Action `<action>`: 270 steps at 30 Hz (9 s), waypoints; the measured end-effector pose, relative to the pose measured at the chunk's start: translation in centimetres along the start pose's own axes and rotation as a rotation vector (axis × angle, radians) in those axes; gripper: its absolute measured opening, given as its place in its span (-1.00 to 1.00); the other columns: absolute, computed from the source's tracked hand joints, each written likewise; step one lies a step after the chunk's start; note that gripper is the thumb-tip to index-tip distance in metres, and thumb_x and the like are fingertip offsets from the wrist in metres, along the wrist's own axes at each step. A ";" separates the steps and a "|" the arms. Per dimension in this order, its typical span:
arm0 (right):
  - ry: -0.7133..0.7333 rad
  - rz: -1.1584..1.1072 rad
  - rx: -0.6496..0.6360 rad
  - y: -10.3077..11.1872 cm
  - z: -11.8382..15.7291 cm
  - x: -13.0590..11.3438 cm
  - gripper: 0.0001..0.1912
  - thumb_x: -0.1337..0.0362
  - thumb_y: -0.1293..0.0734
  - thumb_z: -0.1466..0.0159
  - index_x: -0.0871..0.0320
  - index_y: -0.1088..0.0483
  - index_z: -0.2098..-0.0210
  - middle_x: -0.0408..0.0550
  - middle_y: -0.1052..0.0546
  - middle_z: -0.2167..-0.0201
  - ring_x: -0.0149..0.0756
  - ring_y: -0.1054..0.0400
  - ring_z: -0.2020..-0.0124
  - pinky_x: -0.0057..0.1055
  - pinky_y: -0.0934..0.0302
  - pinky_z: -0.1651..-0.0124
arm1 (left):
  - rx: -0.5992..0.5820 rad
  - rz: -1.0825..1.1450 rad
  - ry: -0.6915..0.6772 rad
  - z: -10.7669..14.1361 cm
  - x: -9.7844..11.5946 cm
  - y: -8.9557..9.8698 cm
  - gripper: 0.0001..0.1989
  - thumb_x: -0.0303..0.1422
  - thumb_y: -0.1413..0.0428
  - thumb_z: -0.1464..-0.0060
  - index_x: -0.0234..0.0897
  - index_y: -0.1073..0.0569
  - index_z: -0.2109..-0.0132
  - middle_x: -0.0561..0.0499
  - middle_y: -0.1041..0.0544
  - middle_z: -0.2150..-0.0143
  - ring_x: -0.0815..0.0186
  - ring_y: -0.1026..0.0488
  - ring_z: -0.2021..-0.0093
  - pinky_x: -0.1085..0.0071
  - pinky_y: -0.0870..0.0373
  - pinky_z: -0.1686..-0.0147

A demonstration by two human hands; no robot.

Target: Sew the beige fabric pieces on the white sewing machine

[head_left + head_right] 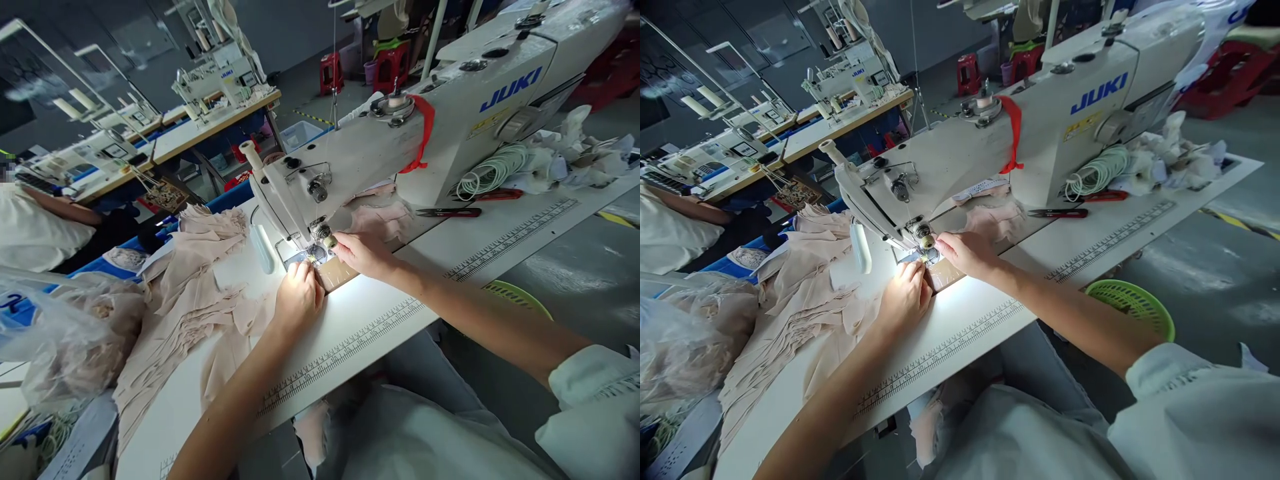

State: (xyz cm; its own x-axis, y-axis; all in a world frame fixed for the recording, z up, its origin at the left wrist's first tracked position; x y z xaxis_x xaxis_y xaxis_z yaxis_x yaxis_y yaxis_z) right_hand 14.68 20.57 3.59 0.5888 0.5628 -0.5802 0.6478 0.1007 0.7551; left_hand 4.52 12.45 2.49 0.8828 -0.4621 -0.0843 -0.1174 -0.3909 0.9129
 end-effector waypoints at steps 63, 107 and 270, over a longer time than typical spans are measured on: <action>-0.072 -0.200 -0.066 6.3 10.7 1.1 -0.73 0.14 -0.25 -0.41 0.13 -0.53 0.18 -0.06 -0.61 0.32 -0.34 -0.43 0.40 -0.41 -0.25 0.26 | -0.790 1.134 0.343 13.9 10.1 4.0 -0.68 -0.08 -0.03 -0.34 -0.08 -0.59 -0.01 -0.08 -0.66 0.06 0.17 -0.59 0.09 0.30 -0.53 0.08; -0.101 0.561 0.014 5.4 2.9 7.2 -0.70 0.30 -0.12 -0.41 0.19 -0.48 0.16 0.16 -0.53 0.08 -0.21 -0.36 0.33 -0.31 0.16 0.39 | -0.400 -0.022 0.790 7.5 -7.2 2.2 -0.83 -0.30 0.05 -0.38 -0.20 -0.41 0.11 0.01 -0.57 0.40 0.14 -0.56 0.35 0.35 -0.15 0.38; 0.072 0.207 -0.216 -3.3 2.8 -5.3 -0.74 0.16 -0.27 -0.41 0.17 -0.53 0.18 0.07 -0.56 0.12 -0.26 -0.40 0.24 -0.36 -0.13 0.21 | -0.241 0.427 0.663 3.2 -9.3 1.7 -0.75 -0.29 -0.02 -0.17 -0.21 -0.41 0.47 0.01 -0.49 0.46 0.27 -0.42 0.42 0.38 -0.32 0.36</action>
State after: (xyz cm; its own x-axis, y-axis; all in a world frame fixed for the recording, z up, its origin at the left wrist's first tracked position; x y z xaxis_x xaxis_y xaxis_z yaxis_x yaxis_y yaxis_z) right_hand 10.77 14.95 3.29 0.6564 0.6456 -0.3903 0.3957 0.1458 0.9067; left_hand -5.32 13.48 3.52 0.8784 0.0635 0.4738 -0.4695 -0.0717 0.8800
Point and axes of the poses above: each hand's wrist, its own z-axis away from the middle knuckle, its own y-axis out of the back of the hand, x = y × z, the point moved 10 cm from there along -z, towards the middle knuckle
